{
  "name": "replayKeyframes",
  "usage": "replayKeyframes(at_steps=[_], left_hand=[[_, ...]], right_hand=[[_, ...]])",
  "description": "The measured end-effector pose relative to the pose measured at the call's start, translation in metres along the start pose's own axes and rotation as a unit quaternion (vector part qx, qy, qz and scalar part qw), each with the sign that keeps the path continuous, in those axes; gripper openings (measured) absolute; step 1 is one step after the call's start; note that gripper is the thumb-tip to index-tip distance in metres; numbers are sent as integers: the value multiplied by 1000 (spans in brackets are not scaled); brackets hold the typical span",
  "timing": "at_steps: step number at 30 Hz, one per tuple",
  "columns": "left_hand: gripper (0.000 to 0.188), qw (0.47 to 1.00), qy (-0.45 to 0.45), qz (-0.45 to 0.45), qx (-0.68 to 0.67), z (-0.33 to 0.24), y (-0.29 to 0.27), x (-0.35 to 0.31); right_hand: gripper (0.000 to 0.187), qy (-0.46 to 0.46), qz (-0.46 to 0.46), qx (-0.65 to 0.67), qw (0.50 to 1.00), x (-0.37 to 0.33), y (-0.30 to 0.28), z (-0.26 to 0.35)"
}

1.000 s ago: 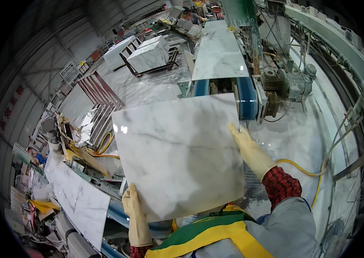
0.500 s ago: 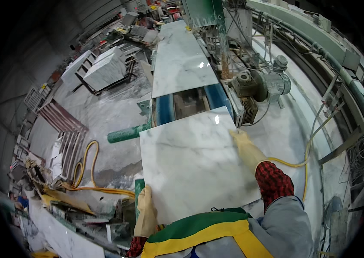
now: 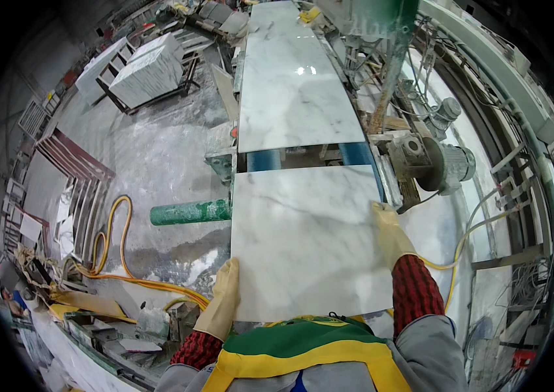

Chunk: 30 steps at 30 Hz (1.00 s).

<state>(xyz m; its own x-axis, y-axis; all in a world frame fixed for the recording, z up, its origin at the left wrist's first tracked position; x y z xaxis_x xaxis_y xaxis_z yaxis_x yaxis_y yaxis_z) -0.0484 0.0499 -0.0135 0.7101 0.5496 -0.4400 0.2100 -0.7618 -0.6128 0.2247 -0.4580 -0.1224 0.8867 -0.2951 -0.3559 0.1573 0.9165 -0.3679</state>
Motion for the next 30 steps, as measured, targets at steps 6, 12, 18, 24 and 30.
replayKeyframes(at_steps=[6,12,18,24,30], left_hand=[[70,1000,-14,-14,18,-37,6,-3],[69,999,-40,-20,16,-47,9,31],[68,998,-49,-40,14,-84,12,36],[71,997,-39,-64,33,-74,24,60],[71,997,-47,-57,27,-87,21,60]], right_hand=[[48,76,78,22,994,-59,-54,25],[58,148,162,74,973,-162,-80,-10],[67,108,72,-96,987,-164,-69,21],[64,75,78,-24,994,-135,-66,10],[79,75,82,-38,993,-146,-57,42]])
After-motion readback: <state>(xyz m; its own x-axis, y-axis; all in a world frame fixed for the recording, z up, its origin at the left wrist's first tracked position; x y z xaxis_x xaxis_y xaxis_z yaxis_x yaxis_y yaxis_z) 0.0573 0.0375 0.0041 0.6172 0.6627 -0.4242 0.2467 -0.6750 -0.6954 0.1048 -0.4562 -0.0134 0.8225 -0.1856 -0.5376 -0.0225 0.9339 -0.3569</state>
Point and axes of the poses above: each hand's wrist, its own x-axis towards the middle knuckle, its own y-axis out of the palm, z = x × y, the point moved 4 cm from there along x, towards the middle knuckle, and after that the axes turned 3 degrees about -z, right-handed, at the moved point
